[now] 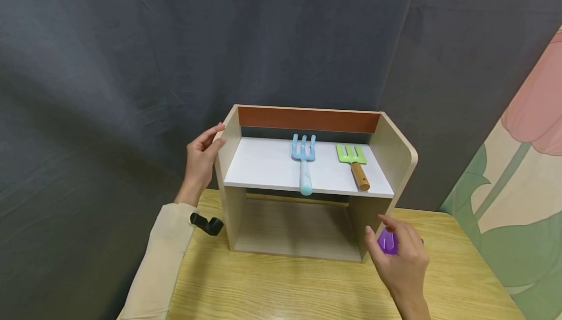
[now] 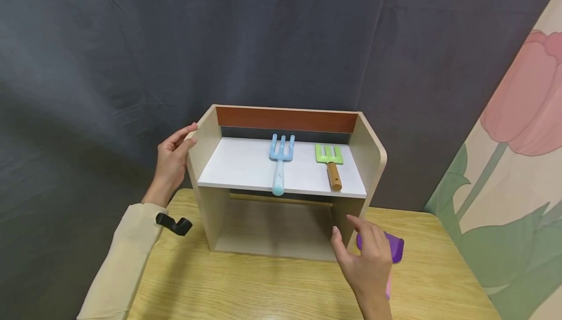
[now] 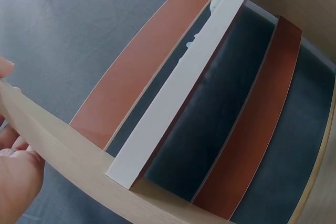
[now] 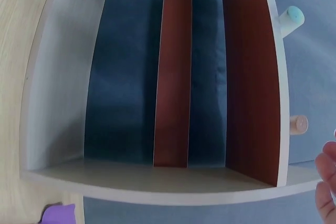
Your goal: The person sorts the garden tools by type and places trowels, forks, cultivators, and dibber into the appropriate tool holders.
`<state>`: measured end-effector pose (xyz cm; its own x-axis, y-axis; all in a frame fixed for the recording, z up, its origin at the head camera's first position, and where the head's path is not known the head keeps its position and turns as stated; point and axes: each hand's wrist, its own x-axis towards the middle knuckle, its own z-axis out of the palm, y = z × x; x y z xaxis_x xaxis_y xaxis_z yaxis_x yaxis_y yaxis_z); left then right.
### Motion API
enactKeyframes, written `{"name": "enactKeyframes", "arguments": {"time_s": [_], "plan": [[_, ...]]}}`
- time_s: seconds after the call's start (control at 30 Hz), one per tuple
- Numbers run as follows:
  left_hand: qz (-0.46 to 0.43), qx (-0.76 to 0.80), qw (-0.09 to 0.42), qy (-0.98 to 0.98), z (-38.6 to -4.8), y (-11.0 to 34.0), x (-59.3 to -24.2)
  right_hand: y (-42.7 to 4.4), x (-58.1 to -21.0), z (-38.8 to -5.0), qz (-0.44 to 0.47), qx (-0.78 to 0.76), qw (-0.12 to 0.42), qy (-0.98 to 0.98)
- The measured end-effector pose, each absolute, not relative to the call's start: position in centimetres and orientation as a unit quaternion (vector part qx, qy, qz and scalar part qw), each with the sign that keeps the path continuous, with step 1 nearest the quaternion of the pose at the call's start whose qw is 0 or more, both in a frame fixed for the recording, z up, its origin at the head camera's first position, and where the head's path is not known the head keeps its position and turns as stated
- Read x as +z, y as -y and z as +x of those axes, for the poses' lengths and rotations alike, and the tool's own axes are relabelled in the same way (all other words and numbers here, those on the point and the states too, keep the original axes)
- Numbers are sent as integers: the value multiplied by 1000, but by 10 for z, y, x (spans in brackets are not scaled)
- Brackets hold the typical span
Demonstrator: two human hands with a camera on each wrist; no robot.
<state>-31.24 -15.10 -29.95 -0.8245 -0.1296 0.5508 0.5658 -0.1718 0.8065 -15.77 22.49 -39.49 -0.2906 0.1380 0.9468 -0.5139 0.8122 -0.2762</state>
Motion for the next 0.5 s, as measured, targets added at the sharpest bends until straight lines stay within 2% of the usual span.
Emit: {"name": "enactKeyframes", "arguments": {"time_s": [0.5], "plan": [[-186, -745, 233, 596, -314, 151, -302, -249, -401, -151, 126, 223, 556, 790]]}}
